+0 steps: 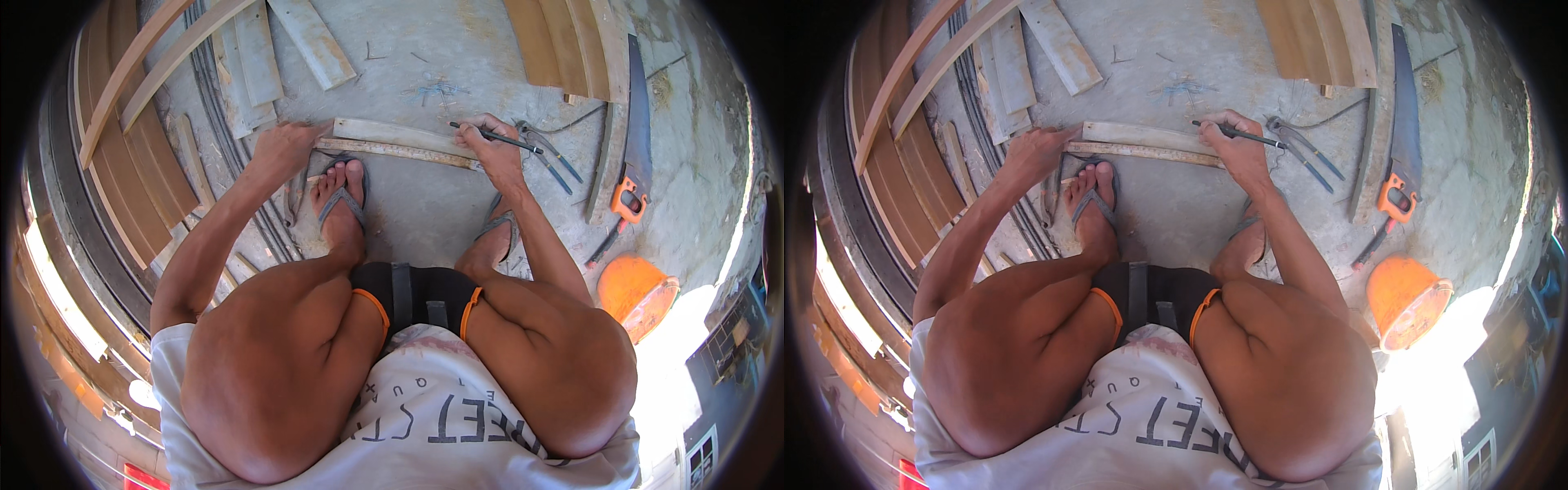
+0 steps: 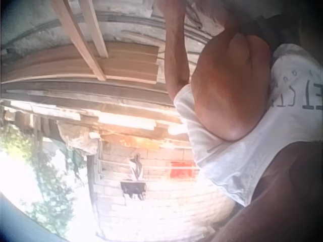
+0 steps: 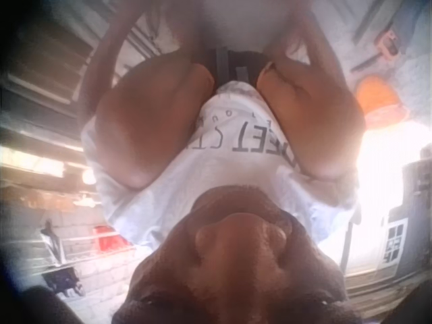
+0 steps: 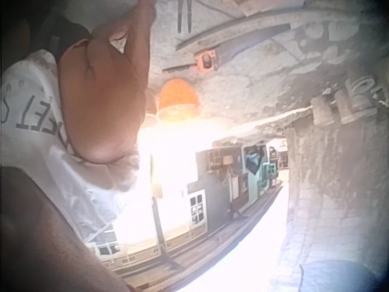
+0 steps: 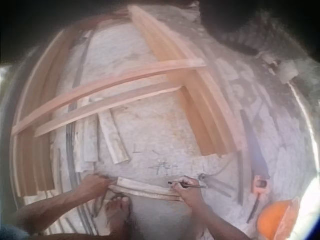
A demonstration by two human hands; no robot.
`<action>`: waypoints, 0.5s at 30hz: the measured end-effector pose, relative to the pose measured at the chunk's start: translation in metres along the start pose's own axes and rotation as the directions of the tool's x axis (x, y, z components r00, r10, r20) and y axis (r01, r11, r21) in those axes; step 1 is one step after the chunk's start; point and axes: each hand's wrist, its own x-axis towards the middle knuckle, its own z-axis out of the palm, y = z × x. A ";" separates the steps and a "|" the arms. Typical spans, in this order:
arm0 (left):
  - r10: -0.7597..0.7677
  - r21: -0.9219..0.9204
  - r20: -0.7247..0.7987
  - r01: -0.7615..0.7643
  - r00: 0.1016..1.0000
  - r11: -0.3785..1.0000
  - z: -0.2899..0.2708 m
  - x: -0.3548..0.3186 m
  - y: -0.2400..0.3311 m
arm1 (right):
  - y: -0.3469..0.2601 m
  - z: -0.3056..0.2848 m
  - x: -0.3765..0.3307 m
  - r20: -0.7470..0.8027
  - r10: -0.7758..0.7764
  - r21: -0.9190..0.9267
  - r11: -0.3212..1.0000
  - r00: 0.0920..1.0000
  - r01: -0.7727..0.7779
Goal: The person sits on a concrete floor and assembles a rectangular wooden frame. They use pliers to remove nails from a piece of wood, then measure and mark a small wooden strip with a tape measure and pencil. The person positions the wooden frame on the ground and continues to measure and mark components.
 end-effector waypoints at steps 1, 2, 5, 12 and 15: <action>0.000 -0.009 0.000 0.000 1.000 1.000 -0.002 0.001 0.003 | -0.006 -0.008 -0.001 -0.046 -0.002 0.025 1.000 0.999 0.003; -0.019 -0.029 0.026 0.020 0.999 0.999 -0.005 0.002 0.003 | -0.008 -0.014 0.001 -0.071 -0.017 0.038 0.999 0.997 0.019; -0.055 -0.084 0.081 0.061 0.995 0.995 -0.006 0.006 -0.002 | -0.016 -0.035 0.006 -0.129 -0.051 0.053 0.997 0.990 0.058; -0.016 -0.107 0.102 0.027 0.995 0.994 -0.011 0.023 -0.009 | 0.000 -0.035 0.014 -0.088 -0.035 0.022 0.999 0.996 0.037; -0.005 -0.084 0.175 0.020 0.985 0.996 -0.017 0.028 -0.012 | 0.001 -0.026 0.012 -0.038 -0.027 -0.031 0.999 0.999 0.026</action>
